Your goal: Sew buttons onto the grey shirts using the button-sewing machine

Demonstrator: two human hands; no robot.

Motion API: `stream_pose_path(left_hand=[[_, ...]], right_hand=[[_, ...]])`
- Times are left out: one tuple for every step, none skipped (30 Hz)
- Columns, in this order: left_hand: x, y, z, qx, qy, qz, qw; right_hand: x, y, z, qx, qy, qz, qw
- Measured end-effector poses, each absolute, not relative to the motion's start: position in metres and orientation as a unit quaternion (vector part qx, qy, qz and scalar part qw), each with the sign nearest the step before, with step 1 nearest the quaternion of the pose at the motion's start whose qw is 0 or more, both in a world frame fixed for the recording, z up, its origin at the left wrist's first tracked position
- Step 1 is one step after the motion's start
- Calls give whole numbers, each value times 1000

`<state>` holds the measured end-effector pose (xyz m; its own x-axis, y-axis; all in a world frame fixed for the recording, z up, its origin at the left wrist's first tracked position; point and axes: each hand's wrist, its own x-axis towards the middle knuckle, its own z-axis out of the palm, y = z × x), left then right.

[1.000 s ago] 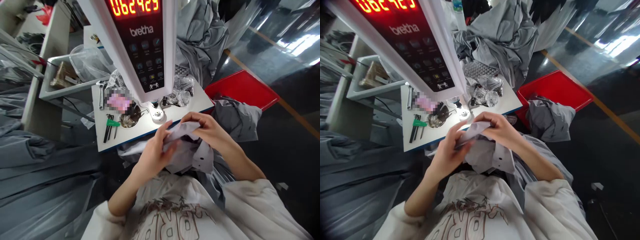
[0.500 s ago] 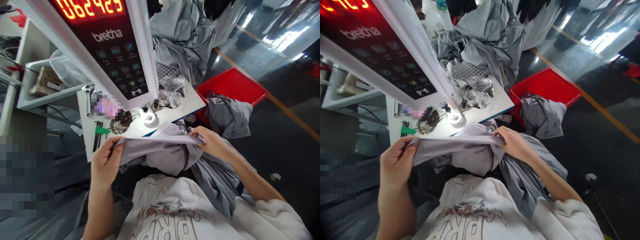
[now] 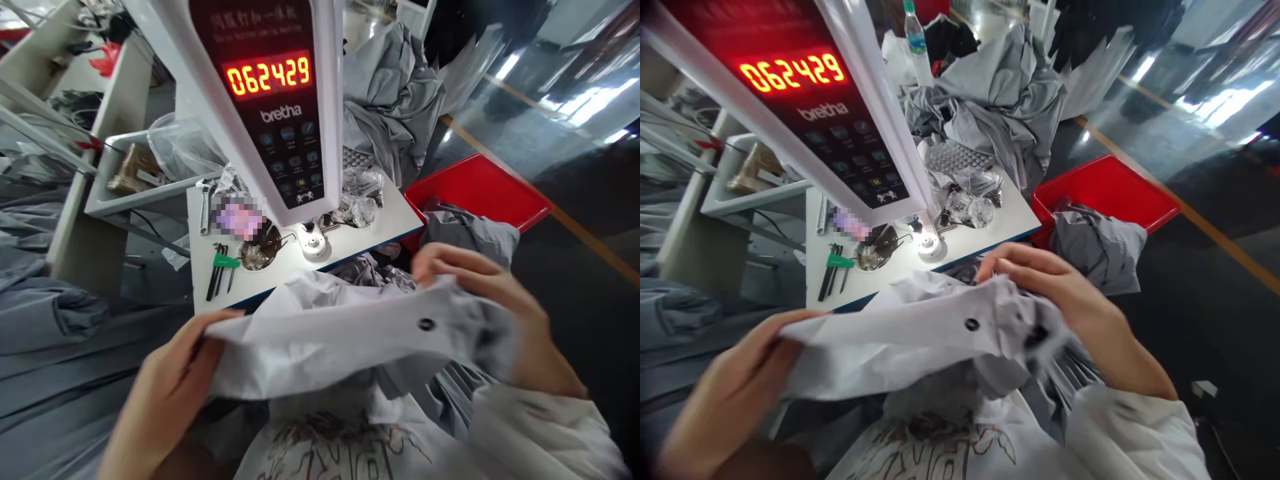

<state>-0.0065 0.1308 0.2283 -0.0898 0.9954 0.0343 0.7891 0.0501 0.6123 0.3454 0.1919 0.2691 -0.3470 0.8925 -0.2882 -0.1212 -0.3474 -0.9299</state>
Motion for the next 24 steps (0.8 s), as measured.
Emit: stream_pose_path(left_hand=[[4,141,221,645,683,257,226],[17,151,215,648,662,278,255],[31,159,210,652,630,307,291],[45,165,206,656,587,338,333],[59,171,203,665,539,350,379],[72,175,201,669,499,352,423],[83,179,199,666,473,343,463],[92,183,198,654,464,336,493],[99,186,196,639,466,333,513],[104,190,193,622,476,336,523],[108,194,191,606,489,347,523],[110,198,189,594,499,361,518],[111,201,187,585,505,375,512],[112,204,185,577,508,389,507],[113,206,184,573,507,397,507],[113,208,183,572,505,399,509],[113,210,183,574,501,397,511],[113,211,183,578,499,392,512],[113,212,182,582,499,388,511],[112,213,182,585,500,384,510],[110,214,182,587,501,380,510],[107,215,182,587,500,373,516],[104,216,181,588,495,361,529],[101,217,180,586,487,347,547]], right_hand=[[333,198,258,-433,-426,717,341],[322,204,245,-428,-411,737,322],[312,210,232,-424,-398,754,305],[303,214,221,-421,-390,766,291],[297,217,212,-420,-390,771,279],[293,219,205,-420,-403,767,268],[291,219,201,-426,-432,751,260],[290,218,200,-436,-477,720,255],[291,216,199,-451,-533,669,254],[292,212,200,-470,-595,596,263],[293,207,199,-489,-655,503,280],[294,202,198,-504,-704,400,301],[294,195,195,-512,-738,299,323],[293,189,191,-513,-758,212,341],[292,184,185,-512,-769,148,352],[291,180,178,-512,-775,110,353],[290,178,171,-515,-778,95,347],[290,177,165,-518,-779,102,339],[292,179,161,-518,-779,130,330],[295,182,158,-511,-776,182,321],[299,186,158,-498,-768,254,313],[303,191,159,-481,-748,339,308],[308,196,161,-465,-711,428,307],[312,201,163,-452,-658,514,313]])
